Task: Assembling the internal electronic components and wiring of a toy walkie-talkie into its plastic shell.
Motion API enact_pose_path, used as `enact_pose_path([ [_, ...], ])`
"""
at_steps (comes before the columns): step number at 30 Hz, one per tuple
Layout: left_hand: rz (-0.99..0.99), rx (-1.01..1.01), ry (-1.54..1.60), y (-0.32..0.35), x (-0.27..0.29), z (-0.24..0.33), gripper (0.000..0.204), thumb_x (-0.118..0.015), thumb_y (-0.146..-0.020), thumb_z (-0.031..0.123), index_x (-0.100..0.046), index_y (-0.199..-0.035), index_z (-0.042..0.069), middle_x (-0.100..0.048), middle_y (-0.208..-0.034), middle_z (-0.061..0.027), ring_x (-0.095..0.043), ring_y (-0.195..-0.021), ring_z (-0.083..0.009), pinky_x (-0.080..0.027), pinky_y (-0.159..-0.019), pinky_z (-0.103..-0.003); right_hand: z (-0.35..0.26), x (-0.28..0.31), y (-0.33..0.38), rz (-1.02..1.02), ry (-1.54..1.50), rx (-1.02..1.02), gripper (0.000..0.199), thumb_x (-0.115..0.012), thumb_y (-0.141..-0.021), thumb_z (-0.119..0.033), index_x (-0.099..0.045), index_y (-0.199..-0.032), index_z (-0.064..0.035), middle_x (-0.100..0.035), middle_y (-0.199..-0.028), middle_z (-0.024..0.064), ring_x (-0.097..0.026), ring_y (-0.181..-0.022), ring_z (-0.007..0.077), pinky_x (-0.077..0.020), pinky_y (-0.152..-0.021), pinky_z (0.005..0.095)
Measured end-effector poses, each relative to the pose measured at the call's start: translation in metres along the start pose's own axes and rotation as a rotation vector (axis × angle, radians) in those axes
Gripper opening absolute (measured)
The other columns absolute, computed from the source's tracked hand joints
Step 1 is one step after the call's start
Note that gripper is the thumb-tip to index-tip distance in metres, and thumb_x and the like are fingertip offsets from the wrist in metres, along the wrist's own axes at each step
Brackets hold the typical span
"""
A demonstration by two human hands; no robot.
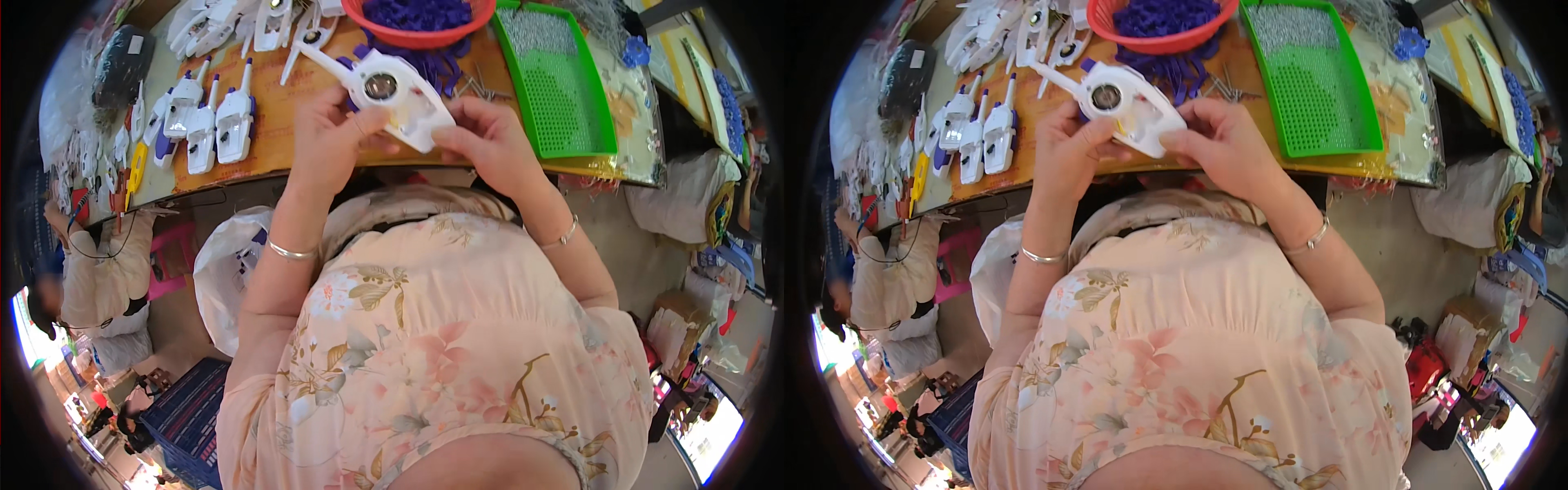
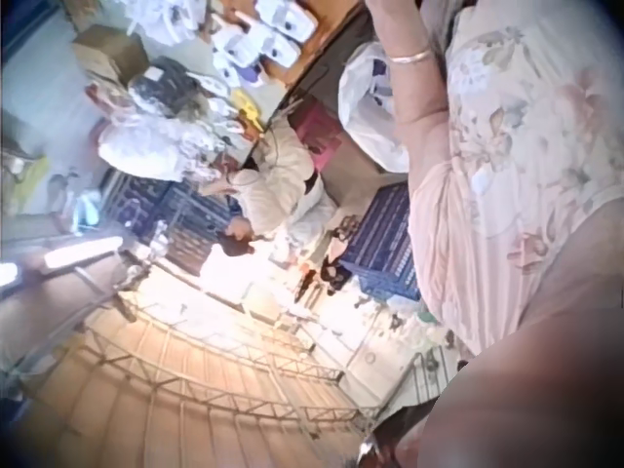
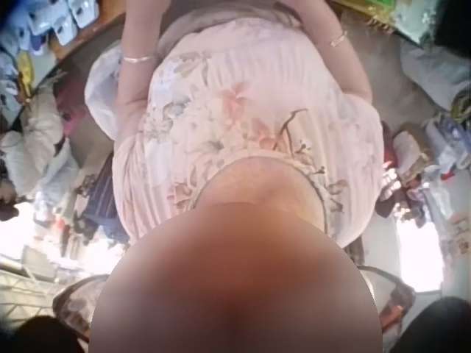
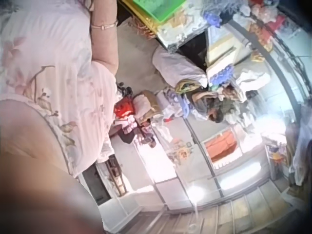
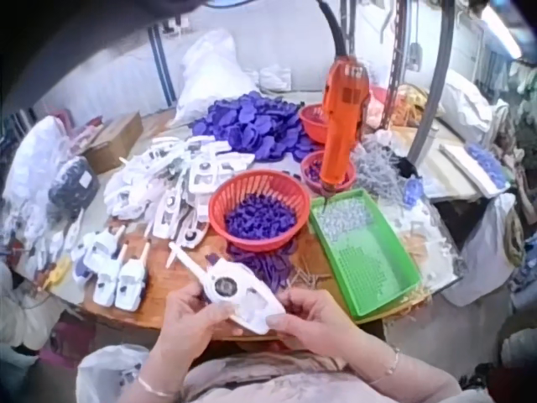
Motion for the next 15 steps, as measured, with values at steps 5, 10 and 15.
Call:
enact_pose_path([
  [5,-0.119,-0.04,-0.125,0.009,-0.005,0.002,0.034,-0.066,-0.081,-0.001,-0.057,-0.114,-0.003,-0.066,-0.096,-0.0086,-0.065,-0.076,-0.0147,-0.057,-0.059,-0.025,-0.026,0.001,0.002,0.158,0.211,0.254,0.04,-0.068,-0.083,-0.018,-0.056,-0.115,0.0031,-0.063,-0.095,0.008,-0.058,-0.076,0.0101,-0.05,-0.065,0.0234],
  [10,-0.223,-0.022,-0.248,0.013,-0.01,0.002,0.04,-0.066,-0.08,-0.001,-0.056,-0.119,-0.002,-0.065,-0.096,-0.0052,-0.062,-0.072,-0.0081,-0.051,-0.058,-0.02,-0.036,-0.008,-0.005,-0.004,0.224,0.297,0.027,-0.071,-0.08,-0.013,-0.064,-0.1,0.0031,-0.063,-0.093,0.0049,-0.056,-0.081,0.0089,-0.0454,-0.068,0.0233],
  [15,-0.225,-0.139,-0.419,0.019,-0.021,0.015,0.041,-0.066,-0.08,-0.001,-0.055,-0.119,-0.003,-0.062,-0.096,-0.003,-0.058,-0.078,-0.0055,-0.049,-0.064,-0.021,-0.026,-0.002,-0.008,-0.016,0.18,0.332,0.022,-0.071,-0.079,-0.01,-0.064,-0.096,0.002,-0.063,-0.089,0.0036,-0.055,-0.08,0.0069,-0.0447,-0.068,0.0224],
])
Point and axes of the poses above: each hand's wrist, its own y-axis away from the middle knuckle, its own x-axis out of the back of the hand, z = x × y, the point moved 1 cm from there along -y, towards the middle knuckle
